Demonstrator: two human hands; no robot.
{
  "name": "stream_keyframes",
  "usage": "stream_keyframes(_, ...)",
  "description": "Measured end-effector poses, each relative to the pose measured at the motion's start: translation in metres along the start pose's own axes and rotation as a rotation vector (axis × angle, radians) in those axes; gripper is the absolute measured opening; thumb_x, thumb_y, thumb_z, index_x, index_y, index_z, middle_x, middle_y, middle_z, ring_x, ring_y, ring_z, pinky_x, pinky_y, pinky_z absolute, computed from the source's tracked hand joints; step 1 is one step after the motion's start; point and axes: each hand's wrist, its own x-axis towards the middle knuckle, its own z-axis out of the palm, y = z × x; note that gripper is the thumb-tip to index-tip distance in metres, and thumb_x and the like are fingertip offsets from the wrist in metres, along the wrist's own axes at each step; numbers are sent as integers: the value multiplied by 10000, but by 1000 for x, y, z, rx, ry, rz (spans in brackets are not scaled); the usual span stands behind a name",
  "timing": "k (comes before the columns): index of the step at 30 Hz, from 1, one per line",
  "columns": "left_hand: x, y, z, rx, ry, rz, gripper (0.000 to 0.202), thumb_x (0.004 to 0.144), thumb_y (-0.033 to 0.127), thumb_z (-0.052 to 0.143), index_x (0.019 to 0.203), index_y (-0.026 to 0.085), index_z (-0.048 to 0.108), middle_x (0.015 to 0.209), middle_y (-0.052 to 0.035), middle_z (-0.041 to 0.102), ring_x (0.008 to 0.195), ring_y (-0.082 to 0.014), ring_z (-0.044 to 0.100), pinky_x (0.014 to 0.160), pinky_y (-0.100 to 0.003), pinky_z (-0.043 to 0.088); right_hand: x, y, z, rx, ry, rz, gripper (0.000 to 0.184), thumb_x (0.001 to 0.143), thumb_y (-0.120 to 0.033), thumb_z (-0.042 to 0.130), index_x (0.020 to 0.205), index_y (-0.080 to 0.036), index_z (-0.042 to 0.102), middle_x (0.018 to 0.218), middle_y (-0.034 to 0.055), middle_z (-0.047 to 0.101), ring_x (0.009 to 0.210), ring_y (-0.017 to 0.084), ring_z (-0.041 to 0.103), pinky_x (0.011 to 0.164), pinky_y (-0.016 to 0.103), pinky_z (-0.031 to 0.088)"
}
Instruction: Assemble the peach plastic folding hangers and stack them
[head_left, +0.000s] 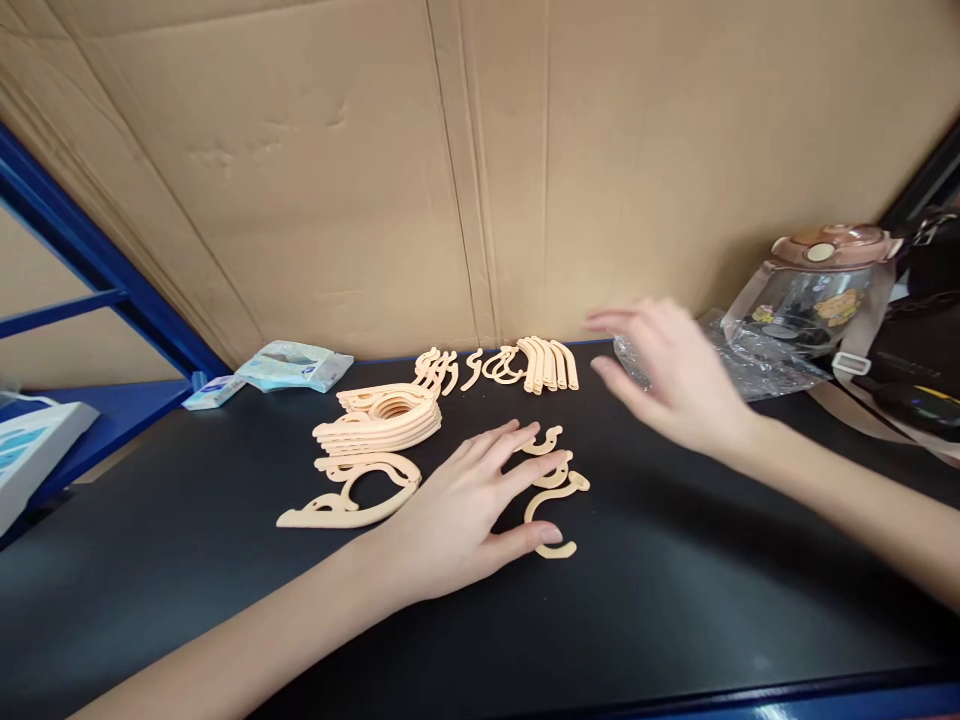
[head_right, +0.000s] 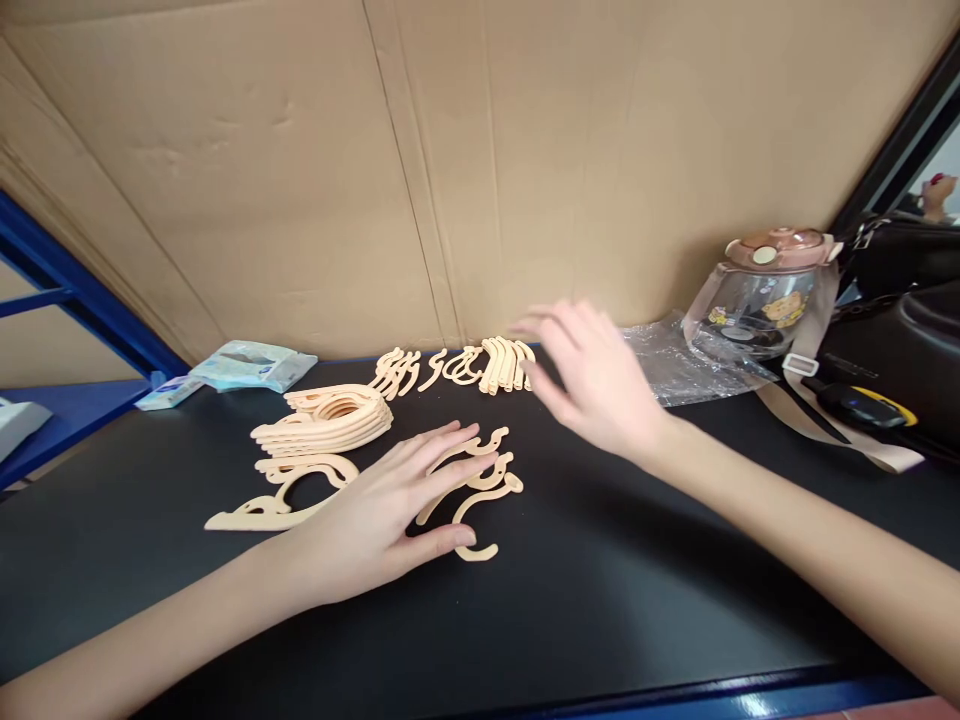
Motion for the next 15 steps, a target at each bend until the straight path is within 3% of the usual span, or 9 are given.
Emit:
stream_keyframes(4, 2, -7, 12, -87, -21, 46, 552, 936, 482, 504, 1443, 322, 358, 1550, -28, 289, 1425, -279, 249, 1112, -488, 343, -17, 9, 38, 17, -242, 34, 414, 983, -339, 410, 1352, -157, 450, 1357, 145, 524, 1201, 289, 508, 981, 486, 431)
stream_keyframes(7, -1, -12, 14, -84, -24, 80, 473, 959, 416, 489, 1414, 316, 404, 1513, -26, 362, 1402, -246, 306, 1115, -456, 349, -27, 18, 57, 62, -317, 50, 453, 995, -384, 371, 1379, -150, 429, 1405, 128, 497, 1283, 266, 460, 1037, 463, 404)
stream_keyframes(11, -3, -14, 11, -42, -30, 74, 428, 962, 374, 496, 1378, 286, 453, 1462, -39, 434, 1360, -239, 376, 1088, -426, 392, -28, 20, 58, 58, -375, 1, 413, 1011, -388, 318, 1279, -173, 548, 1341, 79, 573, 1267, 236, 489, 1047, 424, 407)
stream_keyframes(15, -3, -14, 12, 11, -5, 94, 392, 974, 297, 476, 1362, 241, 471, 1425, -52, 473, 1322, -228, 421, 1078, -401, 409, -26, 15, 55, 12, -368, 32, 407, 1011, -380, 318, 1165, -144, 611, 1221, 98, 638, 1104, 235, 594, 950, 392, 474)
